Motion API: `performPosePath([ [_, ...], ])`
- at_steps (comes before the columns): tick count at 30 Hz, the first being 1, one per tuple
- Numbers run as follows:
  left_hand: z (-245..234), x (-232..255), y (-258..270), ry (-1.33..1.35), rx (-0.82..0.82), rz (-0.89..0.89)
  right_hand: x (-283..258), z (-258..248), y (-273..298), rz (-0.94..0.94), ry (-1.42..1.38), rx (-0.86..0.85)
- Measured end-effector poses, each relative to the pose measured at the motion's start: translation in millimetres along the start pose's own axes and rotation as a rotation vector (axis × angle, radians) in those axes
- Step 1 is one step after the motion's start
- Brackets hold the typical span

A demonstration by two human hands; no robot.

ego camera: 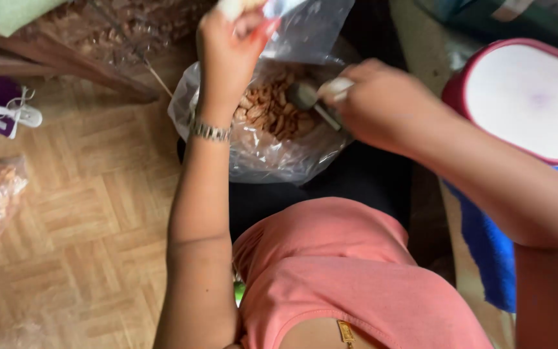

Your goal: Scooping fried snacks from a bulk bag into small plastic bags and sealing them with a heat sealer

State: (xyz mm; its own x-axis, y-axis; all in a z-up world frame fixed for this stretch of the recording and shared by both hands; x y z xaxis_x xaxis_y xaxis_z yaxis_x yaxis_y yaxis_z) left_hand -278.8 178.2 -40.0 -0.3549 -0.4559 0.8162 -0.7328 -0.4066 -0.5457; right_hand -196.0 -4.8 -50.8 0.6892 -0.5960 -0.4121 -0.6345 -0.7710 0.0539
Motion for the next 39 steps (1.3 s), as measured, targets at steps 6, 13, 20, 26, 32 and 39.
performPosePath([
  [6, -59, -45, 127, -0.169, 0.128, -0.494, 88, 246, -57, -0.038, 0.472, -0.594],
  [13, -104, -53, 213, 0.099, 0.262, -0.871, 92, 242, -59, 0.253, 0.031, -0.467],
  [20, -92, -76, 205, 0.425, 0.35, -0.788, 139, 261, -116, 0.006, 0.569, -0.24],
  [26, -74, -71, 179, 0.132, 0.235, -0.795, 113, 273, -96, -0.597, 0.601, 0.119],
  [32, -75, -74, 185, -0.018, 0.205, -0.806, 119, 295, -104, -0.409, 0.609, -0.093],
  [39, -73, -66, 169, -0.165, 0.207, -0.656, 118, 307, -103, -0.269, 0.545, -0.722],
])
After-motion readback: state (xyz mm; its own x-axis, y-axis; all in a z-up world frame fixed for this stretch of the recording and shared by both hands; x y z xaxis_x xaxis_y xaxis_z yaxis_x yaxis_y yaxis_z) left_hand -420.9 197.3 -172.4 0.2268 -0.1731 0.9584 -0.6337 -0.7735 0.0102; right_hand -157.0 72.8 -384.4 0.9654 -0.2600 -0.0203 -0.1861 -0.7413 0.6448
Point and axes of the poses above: each hand's wrist, its own y-axis away from the middle knuckle, its own z-axis out of the palm, x = y × z, the point moved 5 cm from there along -y, towards the middle knuckle, and after that the axes turned 2 degrees about -y, right-handed, at the moved point
